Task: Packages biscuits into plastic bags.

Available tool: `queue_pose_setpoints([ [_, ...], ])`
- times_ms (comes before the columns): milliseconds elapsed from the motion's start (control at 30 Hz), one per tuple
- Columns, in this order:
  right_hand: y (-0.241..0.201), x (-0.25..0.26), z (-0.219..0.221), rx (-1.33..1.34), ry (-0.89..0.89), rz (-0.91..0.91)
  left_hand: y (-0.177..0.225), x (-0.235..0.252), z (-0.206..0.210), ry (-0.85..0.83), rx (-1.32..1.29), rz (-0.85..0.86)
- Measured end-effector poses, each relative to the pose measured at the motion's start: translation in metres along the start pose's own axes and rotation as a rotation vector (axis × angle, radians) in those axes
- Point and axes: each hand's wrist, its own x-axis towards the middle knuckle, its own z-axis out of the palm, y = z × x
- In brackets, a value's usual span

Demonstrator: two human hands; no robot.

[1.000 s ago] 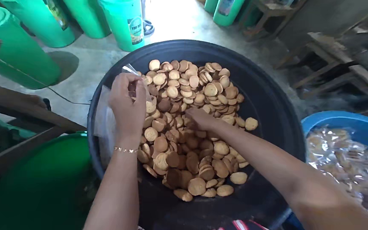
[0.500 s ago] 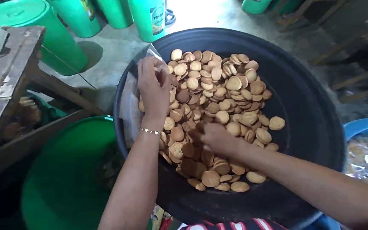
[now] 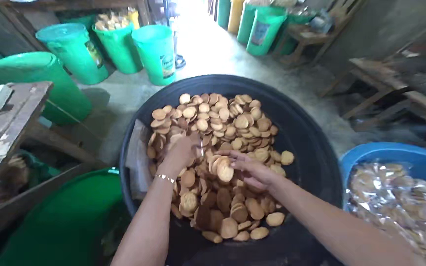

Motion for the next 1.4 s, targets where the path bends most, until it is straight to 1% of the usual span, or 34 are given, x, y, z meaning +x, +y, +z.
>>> queue_pose_setpoints([
  [33,-0.004,-0.002,-0.001,0.109,0.018,-0.038,0.007,0.001,0.004,-0.1,0.012,-0.001],
  [67,-0.012,-0.005,0.003,0.108,0.066,-0.071,0.016,-0.001,0.009,-0.14,0.0,-0.009],
  [100,-0.02,-0.007,0.009,0.004,0.133,-0.109,0.024,-0.002,0.013,-0.138,-0.023,-0.008],
  [133,-0.027,-0.01,0.015,-0.185,0.198,-0.15,0.033,-0.006,0.015,-0.112,-0.065,0.009],
  [233,-0.034,-0.02,0.031,-0.944,0.357,-0.296,0.056,-0.014,0.016,-0.023,-0.137,0.043],
  [267,-0.034,-0.022,0.034,-1.116,0.372,-0.293,0.064,-0.016,0.019,0.041,-0.149,0.056],
  [300,-0.035,-0.025,0.037,-1.211,0.374,-0.258,0.072,-0.019,0.025,0.11,-0.137,0.081],
  [333,-0.039,-0.029,0.039,-1.241,0.361,-0.191,0.076,-0.02,0.035,0.192,-0.109,0.135],
  [367,-0.047,-0.033,0.04,-1.208,0.333,-0.104,0.08,-0.022,0.045,0.256,-0.065,0.186],
  [400,-0.055,-0.037,0.037,-1.111,0.302,-0.03,0.083,-0.025,0.053,0.306,-0.025,0.232],
  [467,-0.062,-0.045,0.024,-0.791,0.301,-0.022,0.09,-0.03,0.063,0.418,0.071,0.359],
  [500,-0.06,-0.045,0.018,-0.631,0.349,-0.061,0.095,-0.032,0.067,0.483,0.113,0.456],
  [567,-0.049,-0.041,0.013,-0.478,0.5,-0.188,0.11,-0.038,0.076,0.583,0.185,0.659],
  [600,-0.042,-0.038,0.013,-0.464,0.571,-0.274,0.117,-0.041,0.082,0.626,0.213,0.754],
  [667,-0.039,-0.038,0.009,-0.46,0.633,-0.434,0.13,-0.051,0.088,0.659,0.191,0.888],
  [733,-0.047,-0.048,0.006,-0.446,0.638,-0.527,0.133,-0.066,0.083,0.649,0.071,0.93],
  [767,-0.054,-0.056,0.005,-0.402,0.6,-0.543,0.13,-0.072,0.077,0.691,-0.017,0.917],
  [800,-0.063,-0.066,0.004,-0.348,0.53,-0.539,0.125,-0.078,0.068,0.732,-0.125,0.871],
  [833,-0.073,-0.077,0.002,-0.312,0.437,-0.524,0.118,-0.082,0.055,0.734,-0.273,0.792],
  [867,-0.082,-0.084,-0.001,-0.309,0.336,-0.527,0.111,-0.084,0.043,0.657,-0.478,0.713],
  [900,-0.09,-0.09,-0.003,-0.347,0.238,-0.523,0.105,-0.082,0.035,0.512,-0.727,0.643],
  [933,-0.097,-0.095,-0.004,-0.434,0.178,-0.514,0.097,-0.078,0.033,0.325,-1.004,0.571],
  [967,-0.105,-0.099,-0.002,-0.546,0.194,-0.5,0.092,-0.076,0.038,0.136,-1.25,0.508],
  [1000,-0.11,-0.104,0.001,-0.633,0.277,-0.512,0.089,-0.074,0.046,-0.021,-1.43,0.474],
  [1033,-0.111,-0.107,0.002,-0.704,0.391,-0.568,0.09,-0.073,0.054,-0.13,-1.551,0.468],
  [1067,-0.11,-0.113,-0.002,-0.749,0.497,-0.652,0.094,-0.074,0.06,-0.18,-1.649,0.467],
  [1100,-0.107,-0.12,-0.007,-0.766,0.555,-0.738,0.1,-0.075,0.064,-0.206,-1.736,0.477],
  [1133,-0.102,-0.13,-0.013,-0.776,0.546,-0.787,0.105,-0.075,0.067,-0.214,-1.802,0.485],
  [1167,-0.097,-0.139,-0.016,-0.79,0.509,-0.793,0.111,-0.074,0.067,-0.22,-1.835,0.494],
  [1233,-0.086,-0.145,-0.012,-0.811,0.48,-0.719,0.127,-0.074,0.069,-0.13,-1.812,0.413],
  [1333,-0.078,-0.132,-0.001,-0.639,0.569,-0.589,0.145,-0.074,0.076,0.045,-1.627,0.313],
  [1400,-0.079,-0.131,-0.002,-0.588,0.616,-0.637,0.154,-0.074,0.08,0.246,-1.448,0.244],
])
